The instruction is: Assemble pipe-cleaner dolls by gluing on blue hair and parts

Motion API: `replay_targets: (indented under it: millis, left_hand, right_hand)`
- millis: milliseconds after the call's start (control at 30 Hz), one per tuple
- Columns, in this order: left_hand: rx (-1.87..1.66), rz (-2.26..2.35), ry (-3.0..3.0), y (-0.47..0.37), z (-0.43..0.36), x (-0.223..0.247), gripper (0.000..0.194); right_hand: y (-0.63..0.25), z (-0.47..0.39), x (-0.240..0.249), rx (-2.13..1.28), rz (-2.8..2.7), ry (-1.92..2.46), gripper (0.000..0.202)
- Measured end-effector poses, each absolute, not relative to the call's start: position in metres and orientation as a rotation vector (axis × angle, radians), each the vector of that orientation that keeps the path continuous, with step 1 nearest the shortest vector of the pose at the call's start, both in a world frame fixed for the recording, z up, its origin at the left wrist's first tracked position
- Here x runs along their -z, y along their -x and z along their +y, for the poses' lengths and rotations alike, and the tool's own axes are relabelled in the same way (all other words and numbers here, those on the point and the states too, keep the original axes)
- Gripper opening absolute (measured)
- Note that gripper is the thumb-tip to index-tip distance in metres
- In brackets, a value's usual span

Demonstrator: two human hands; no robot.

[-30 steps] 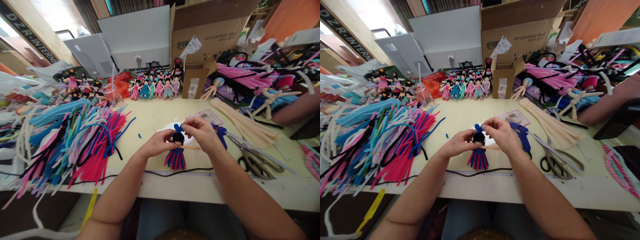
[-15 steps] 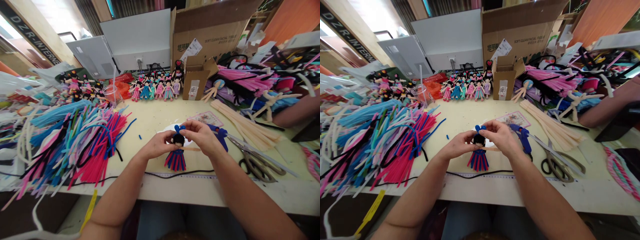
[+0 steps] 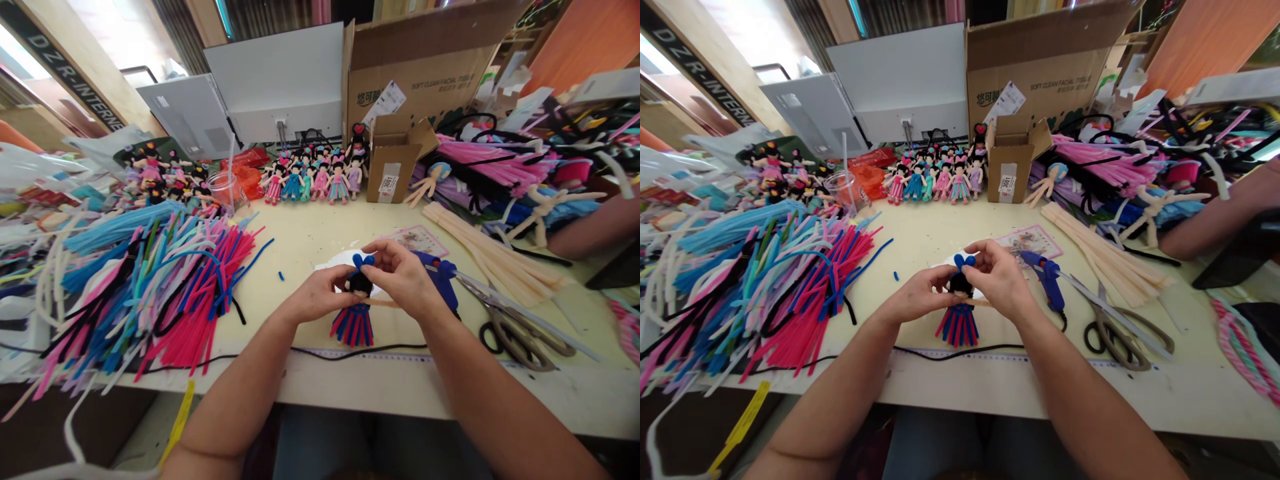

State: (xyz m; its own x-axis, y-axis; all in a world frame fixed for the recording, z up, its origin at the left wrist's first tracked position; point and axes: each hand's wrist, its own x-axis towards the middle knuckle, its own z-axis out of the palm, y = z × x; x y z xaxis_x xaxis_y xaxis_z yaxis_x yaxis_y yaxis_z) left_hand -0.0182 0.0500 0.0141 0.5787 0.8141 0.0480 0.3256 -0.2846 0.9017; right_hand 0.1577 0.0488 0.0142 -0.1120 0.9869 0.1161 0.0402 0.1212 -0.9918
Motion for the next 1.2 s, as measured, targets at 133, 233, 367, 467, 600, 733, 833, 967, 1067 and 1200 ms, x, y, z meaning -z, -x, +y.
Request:
replay_targets:
  millis: [133,233,367,467,600,733,833,967,1067,1200]
  left_hand:
    - [-0.649,0.916,-1.832,0.018,0.050,-0.014,0.037]
    - [-0.679,0.917,-1.746,0.019,0.051,-0.014,0.041]
    - [-0.717,0.886,-1.588,0.021,0.052,-0.013,0.046]
    - [-0.720,0.855,-1.484,0.022,0.053,-0.010,0.050]
    - [-0.684,0.864,-1.436,0.022,0.053,-0.006,0.050]
    - [-0.667,0.851,-1.462,0.021,0.053,-0.004,0.046]
    - [-0.647,0.820,-1.491,0.021,0.054,-0.001,0.046]
    - [-0.645,0.754,-1.485,0.021,0.056,0.004,0.049]
    - [-0.646,0.728,-1.482,0.021,0.056,0.004,0.054]
    - [-0.664,0.734,-1.478,0.020,0.055,0.001,0.055]
  right_hand:
    - [-0.160,0.050,-0.013,-1.194,-1.368,1.079,0.029]
    - [-0.165,0.052,-0.013,-1.217,-1.365,1.064,0.032]
    - [-0.171,0.053,-0.015,-1.222,-1.297,1.077,0.029]
    - [-0.173,0.053,-0.014,-1.201,-1.276,1.079,0.025]
    - [-0.174,0.055,-0.011,-1.176,-1.291,1.099,0.029]
    - [-0.174,0.058,-0.007,-1.185,-1.306,1.106,0.027]
    - [-0.171,0.058,-0.006,-1.200,-1.330,1.082,0.023]
    - [-0.168,0.056,-0.006,-1.186,-1.349,1.077,0.021]
    - [-0.168,0.056,-0.006,-1.181,-1.355,1.094,0.020]
    - [-0.168,0.056,-0.006,-1.168,-1.362,1.098,0.019]
